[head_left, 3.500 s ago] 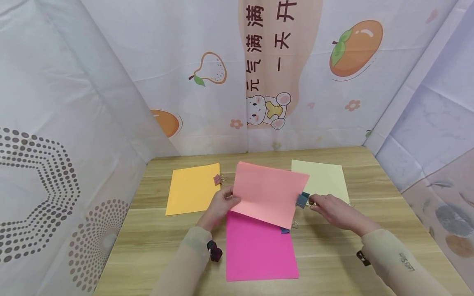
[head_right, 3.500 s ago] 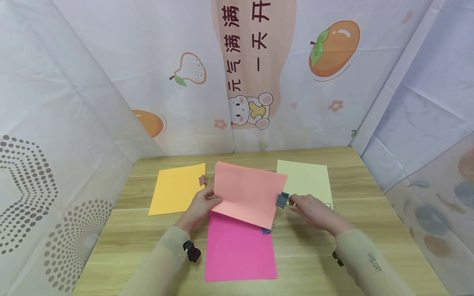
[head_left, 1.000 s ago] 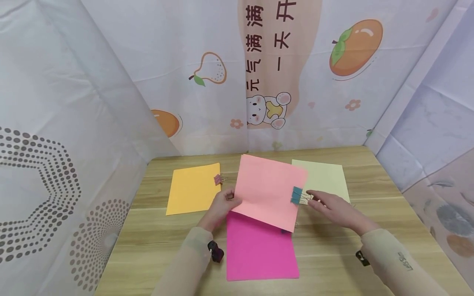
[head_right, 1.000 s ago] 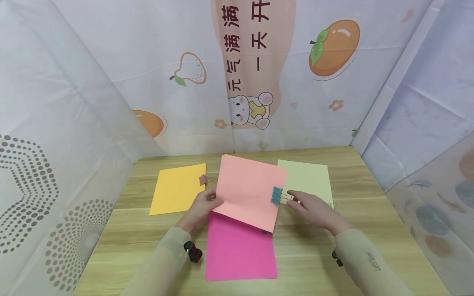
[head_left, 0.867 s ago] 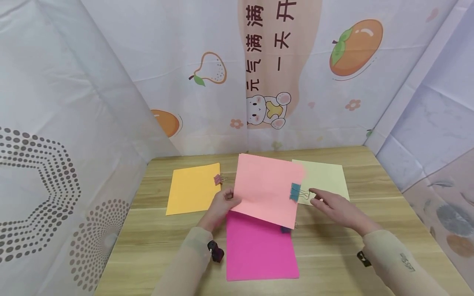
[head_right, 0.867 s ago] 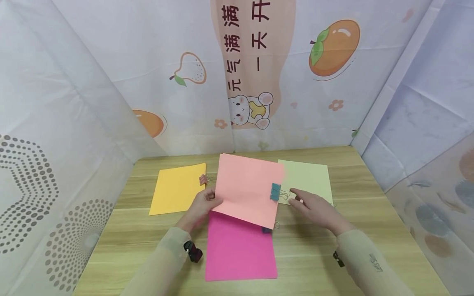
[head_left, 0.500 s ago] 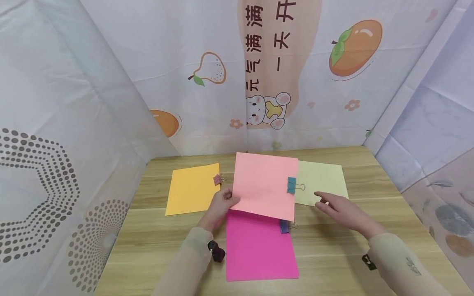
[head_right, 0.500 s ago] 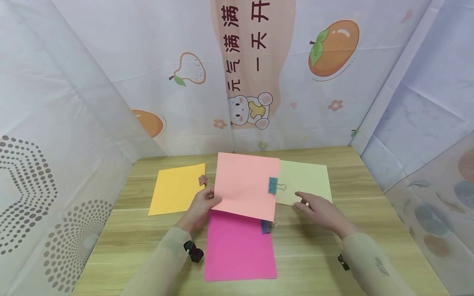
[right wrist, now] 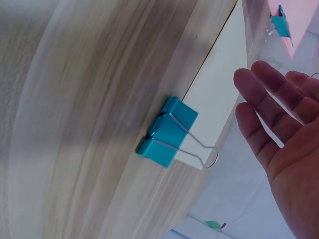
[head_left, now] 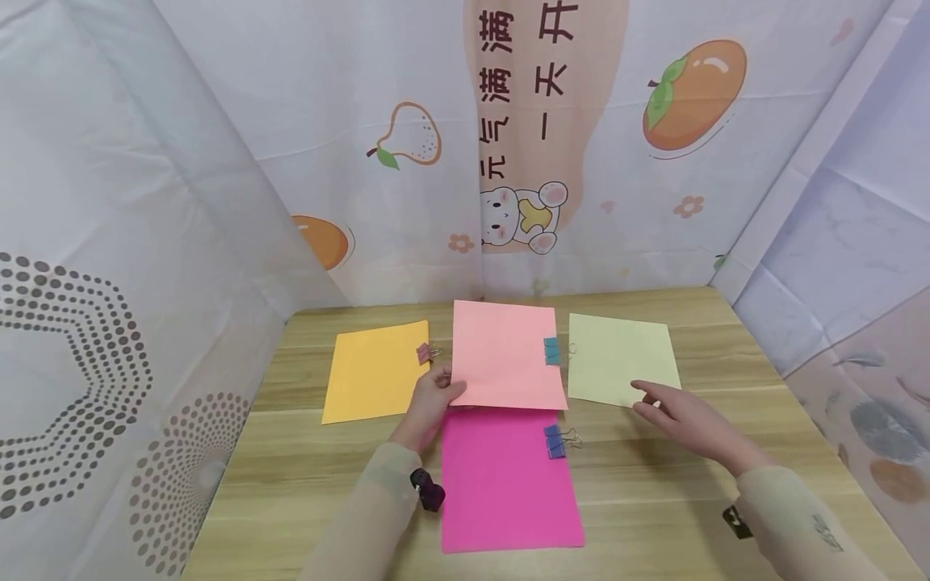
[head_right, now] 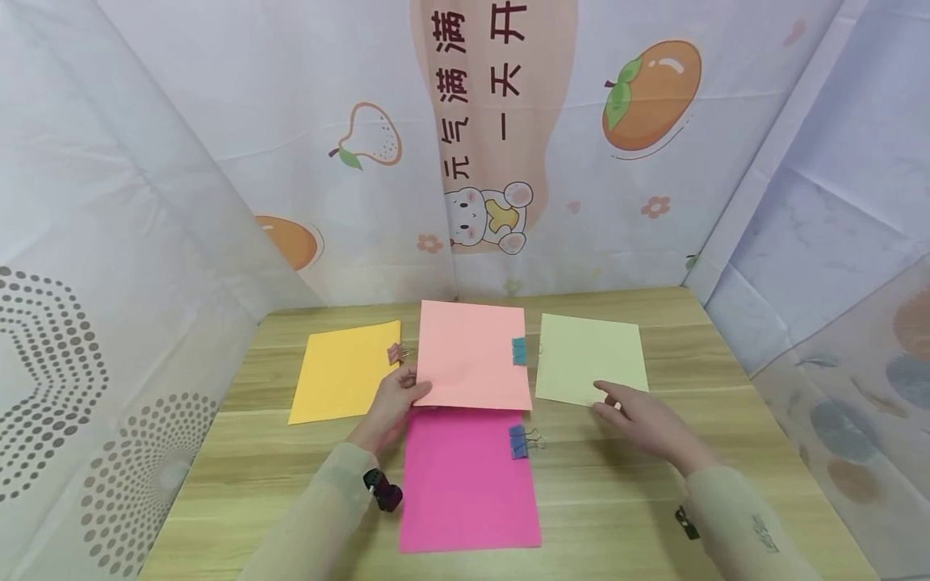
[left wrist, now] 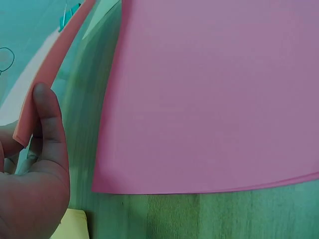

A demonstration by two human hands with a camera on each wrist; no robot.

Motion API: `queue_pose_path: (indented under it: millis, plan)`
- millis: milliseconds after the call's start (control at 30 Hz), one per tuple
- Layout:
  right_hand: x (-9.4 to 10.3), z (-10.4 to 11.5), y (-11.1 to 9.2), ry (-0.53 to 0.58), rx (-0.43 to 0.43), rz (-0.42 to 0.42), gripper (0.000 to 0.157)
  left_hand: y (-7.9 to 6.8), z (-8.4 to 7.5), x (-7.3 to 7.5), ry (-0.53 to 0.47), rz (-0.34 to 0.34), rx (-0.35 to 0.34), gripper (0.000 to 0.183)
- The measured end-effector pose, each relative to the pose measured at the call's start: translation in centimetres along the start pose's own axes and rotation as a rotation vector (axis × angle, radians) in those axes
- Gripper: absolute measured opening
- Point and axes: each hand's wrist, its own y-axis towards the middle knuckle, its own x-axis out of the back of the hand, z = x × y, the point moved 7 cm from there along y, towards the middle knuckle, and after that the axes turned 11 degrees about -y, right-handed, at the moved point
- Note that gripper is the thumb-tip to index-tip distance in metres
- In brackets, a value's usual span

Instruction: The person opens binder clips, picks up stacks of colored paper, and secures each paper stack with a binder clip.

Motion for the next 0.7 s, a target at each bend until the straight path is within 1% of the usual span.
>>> queue_pose_path:
  millis: [67, 200, 467, 700]
  plan:
    - [0.0, -0.2, -0.2, 0.0, -0.003, 0.0, 0.052, 0.1, 0.1, 0.0, -0.016, -0.011, 0.011, 0.023]
    - [-0.1, -0.8, -0.6, 0.001, -0.007, -0.003, 0.05, 0.3, 0.3, -0.2, -0.051, -0.01, 0.031, 0.025]
    - [-0.1, -1.4, -1.2, 0.007, -0.003, -0.01, 0.048, 0.5, 0.5, -0.5, -0.112, 0.004, 0.036, 0.028]
    - [0.1, -1.7, -1.8, 0.019, 0.014, -0.046, 0.045, 0.4, 0.5, -0.8, -0.145, 0.046, 0.047, 0.036]
